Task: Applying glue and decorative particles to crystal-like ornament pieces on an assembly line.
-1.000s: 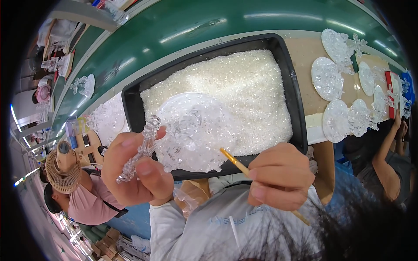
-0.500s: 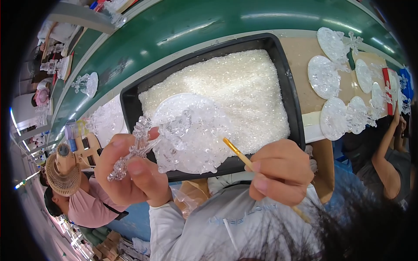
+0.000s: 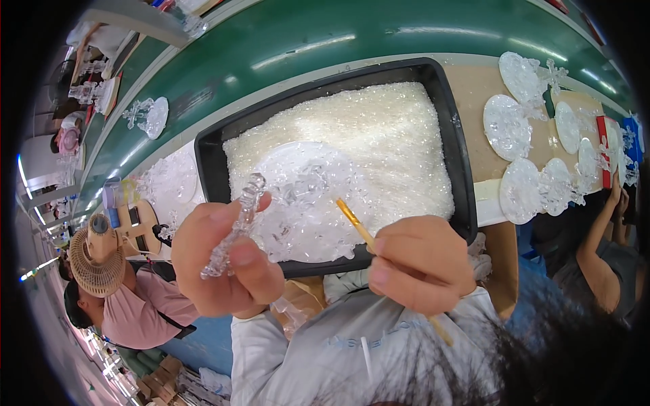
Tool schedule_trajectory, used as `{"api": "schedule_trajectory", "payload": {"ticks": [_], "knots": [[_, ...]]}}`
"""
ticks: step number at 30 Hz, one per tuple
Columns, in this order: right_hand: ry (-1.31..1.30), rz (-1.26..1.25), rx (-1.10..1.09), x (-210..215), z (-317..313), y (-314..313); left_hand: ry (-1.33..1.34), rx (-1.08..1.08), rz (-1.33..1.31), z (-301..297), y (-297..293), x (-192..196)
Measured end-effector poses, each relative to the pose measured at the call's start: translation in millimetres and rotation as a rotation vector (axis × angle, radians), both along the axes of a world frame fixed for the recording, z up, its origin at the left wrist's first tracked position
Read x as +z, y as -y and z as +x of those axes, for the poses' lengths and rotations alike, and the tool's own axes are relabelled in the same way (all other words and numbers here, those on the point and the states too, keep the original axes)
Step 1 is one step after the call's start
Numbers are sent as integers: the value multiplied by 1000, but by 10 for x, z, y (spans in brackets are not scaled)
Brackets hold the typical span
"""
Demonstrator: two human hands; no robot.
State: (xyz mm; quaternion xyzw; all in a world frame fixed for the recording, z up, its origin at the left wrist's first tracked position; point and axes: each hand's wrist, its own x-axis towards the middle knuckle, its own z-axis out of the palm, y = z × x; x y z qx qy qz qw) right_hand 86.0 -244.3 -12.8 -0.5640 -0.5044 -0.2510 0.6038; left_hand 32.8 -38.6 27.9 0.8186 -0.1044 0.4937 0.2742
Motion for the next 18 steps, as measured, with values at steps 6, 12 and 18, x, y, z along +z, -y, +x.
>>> {"api": "schedule_trajectory", "payload": {"ticks": [6, 12, 18], "knots": [[35, 52, -79, 21, 27, -67, -34, -70, 56, -17, -32, 38], [24, 78, -68, -6, 21, -35, -32, -166, 56, -3, -91, 30], [-61, 309, 141, -35, -3, 131, -267, -350, 371, 24, -261, 381]]}}
